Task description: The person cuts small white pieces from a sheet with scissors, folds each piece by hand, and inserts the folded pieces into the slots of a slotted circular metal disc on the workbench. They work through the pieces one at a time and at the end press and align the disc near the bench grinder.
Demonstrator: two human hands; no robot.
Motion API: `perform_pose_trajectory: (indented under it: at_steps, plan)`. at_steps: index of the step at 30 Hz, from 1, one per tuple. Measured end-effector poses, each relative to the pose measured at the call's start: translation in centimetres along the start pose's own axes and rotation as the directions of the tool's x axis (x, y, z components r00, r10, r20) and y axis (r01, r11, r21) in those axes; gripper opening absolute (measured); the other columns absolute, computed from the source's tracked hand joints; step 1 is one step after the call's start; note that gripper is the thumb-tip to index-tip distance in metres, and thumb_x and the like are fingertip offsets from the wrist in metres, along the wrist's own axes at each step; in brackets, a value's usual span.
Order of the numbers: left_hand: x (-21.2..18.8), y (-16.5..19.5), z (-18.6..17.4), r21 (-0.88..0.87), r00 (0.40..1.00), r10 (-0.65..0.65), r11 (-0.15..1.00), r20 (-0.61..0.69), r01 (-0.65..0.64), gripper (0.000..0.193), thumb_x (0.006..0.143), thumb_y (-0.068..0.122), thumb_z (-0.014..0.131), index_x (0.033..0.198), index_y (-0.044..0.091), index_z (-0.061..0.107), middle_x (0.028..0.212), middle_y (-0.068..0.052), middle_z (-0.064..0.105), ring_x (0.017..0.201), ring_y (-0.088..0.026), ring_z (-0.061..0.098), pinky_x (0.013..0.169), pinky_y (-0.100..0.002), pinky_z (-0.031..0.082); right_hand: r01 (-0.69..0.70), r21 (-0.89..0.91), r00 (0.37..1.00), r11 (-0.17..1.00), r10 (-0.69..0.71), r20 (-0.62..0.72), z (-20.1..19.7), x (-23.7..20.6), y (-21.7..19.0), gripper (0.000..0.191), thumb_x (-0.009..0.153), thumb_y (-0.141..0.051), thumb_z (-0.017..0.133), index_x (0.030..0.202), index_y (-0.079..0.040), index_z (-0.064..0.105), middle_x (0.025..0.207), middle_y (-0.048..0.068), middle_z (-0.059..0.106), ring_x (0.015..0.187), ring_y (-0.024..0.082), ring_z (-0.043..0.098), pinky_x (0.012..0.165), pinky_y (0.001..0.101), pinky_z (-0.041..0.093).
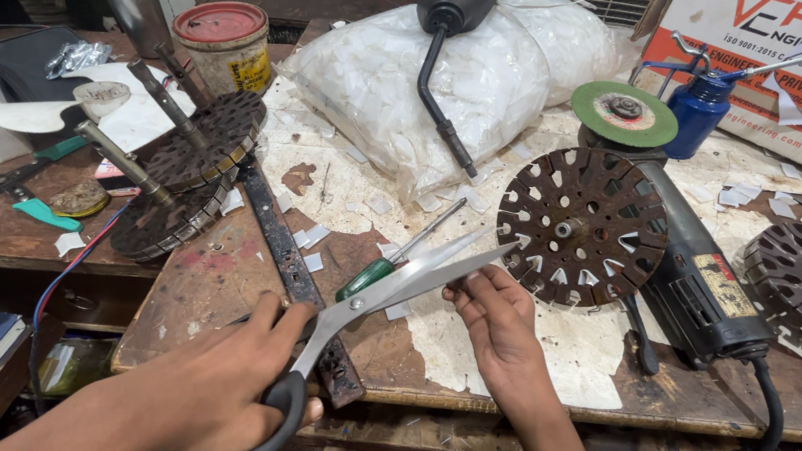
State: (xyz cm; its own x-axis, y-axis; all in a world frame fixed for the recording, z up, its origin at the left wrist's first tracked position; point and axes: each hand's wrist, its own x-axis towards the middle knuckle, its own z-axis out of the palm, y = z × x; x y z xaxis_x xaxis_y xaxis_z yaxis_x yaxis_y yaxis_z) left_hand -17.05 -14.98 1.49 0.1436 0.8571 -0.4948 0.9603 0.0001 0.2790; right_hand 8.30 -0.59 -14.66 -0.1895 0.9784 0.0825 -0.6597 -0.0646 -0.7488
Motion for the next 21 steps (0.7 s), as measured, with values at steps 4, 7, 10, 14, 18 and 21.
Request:
perform_pose_trajectory:
  at_steps: [4, 7, 10, 14, 18, 21]
  plan:
    - [0.54, -0.42, 0.33, 0.045, 0.996, 0.075, 0.996, -0.053, -0.073, 0.095, 0.092, 0.060, 0.059, 0.157, 0.003, 0.018, 0.151, -0.034, 0.030, 0.126, -0.048, 0.055, 0.104, -0.049, 0.049, -0.006, -0.022, 1.000, 1.000, 0.005, -0.013, -0.07, 0.16, -0.04, 0.021, 0.095, -0.002, 0.064, 0.114, 0.007, 0.064, 0.103, 0.013, 0.070, 0.094, 0.019, 0.066, 0.091, 0.0351, 0.057]
    - [0.78, -0.53, 0.53, 0.044, 0.997, 0.057, 0.998, -0.050, -0.055, 0.093, 0.091, 0.058, 0.058, 0.156, 0.005, 0.020, 0.149, -0.031, 0.034, 0.127, -0.047, 0.055, 0.104, -0.049, 0.048, 0.003, -0.017, 1.000, 1.000, -0.003, 0.020, -0.10, 0.15, -0.02, 0.020, 0.096, -0.002, 0.065, 0.113, 0.008, 0.064, 0.104, 0.014, 0.070, 0.094, 0.020, 0.067, 0.091, 0.0356, 0.057]
    - [0.78, -0.43, 0.52, 0.028, 0.994, 0.085, 0.996, -0.069, -0.083, 0.093, 0.090, 0.059, 0.059, 0.156, 0.005, 0.021, 0.151, -0.033, 0.031, 0.126, -0.047, 0.056, 0.102, -0.050, 0.049, 0.010, -0.024, 1.000, 1.000, -0.009, 0.029, -0.03, 0.16, 0.03, 0.019, 0.096, -0.001, 0.065, 0.113, 0.009, 0.064, 0.103, 0.014, 0.070, 0.093, 0.020, 0.067, 0.091, 0.0350, 0.056]
    - [0.75, -0.12, 0.39, 0.039, 0.999, 0.031, 0.999, -0.042, -0.029, 0.091, 0.089, 0.058, 0.057, 0.155, 0.007, 0.020, 0.147, -0.026, 0.037, 0.125, -0.044, 0.058, 0.102, -0.049, 0.049, 0.002, -0.033, 1.000, 0.999, -0.002, -0.009, 0.10, 0.15, 0.04, 0.019, 0.095, -0.002, 0.065, 0.111, 0.008, 0.064, 0.100, 0.013, 0.071, 0.089, 0.019, 0.067, 0.088, 0.0335, 0.057]
    - [0.75, -0.09, 0.35, 0.020, 0.992, 0.092, 0.996, -0.083, -0.091, 0.091, 0.090, 0.057, 0.059, 0.155, 0.005, 0.022, 0.142, -0.027, 0.041, 0.122, -0.045, 0.059, 0.101, -0.050, 0.049, -0.018, -0.057, 0.999, 0.998, 0.015, -0.041, 0.08, 0.10, 0.08, 0.018, 0.096, -0.001, 0.065, 0.111, 0.007, 0.065, 0.100, 0.013, 0.070, 0.088, 0.018, 0.066, 0.088, 0.0309, 0.057]
    - [0.87, -0.16, 0.46, 0.048, 0.994, 0.080, 0.996, -0.071, -0.076, 0.090, 0.091, 0.057, 0.057, 0.155, 0.006, 0.022, 0.144, -0.027, 0.040, 0.122, -0.045, 0.059, 0.103, -0.048, 0.048, -0.017, -0.059, 0.999, 0.998, 0.014, -0.048, -0.04, 0.13, 0.18, 0.018, 0.095, -0.001, 0.065, 0.111, 0.007, 0.064, 0.100, 0.013, 0.070, 0.088, 0.017, 0.066, 0.089, 0.0310, 0.058]
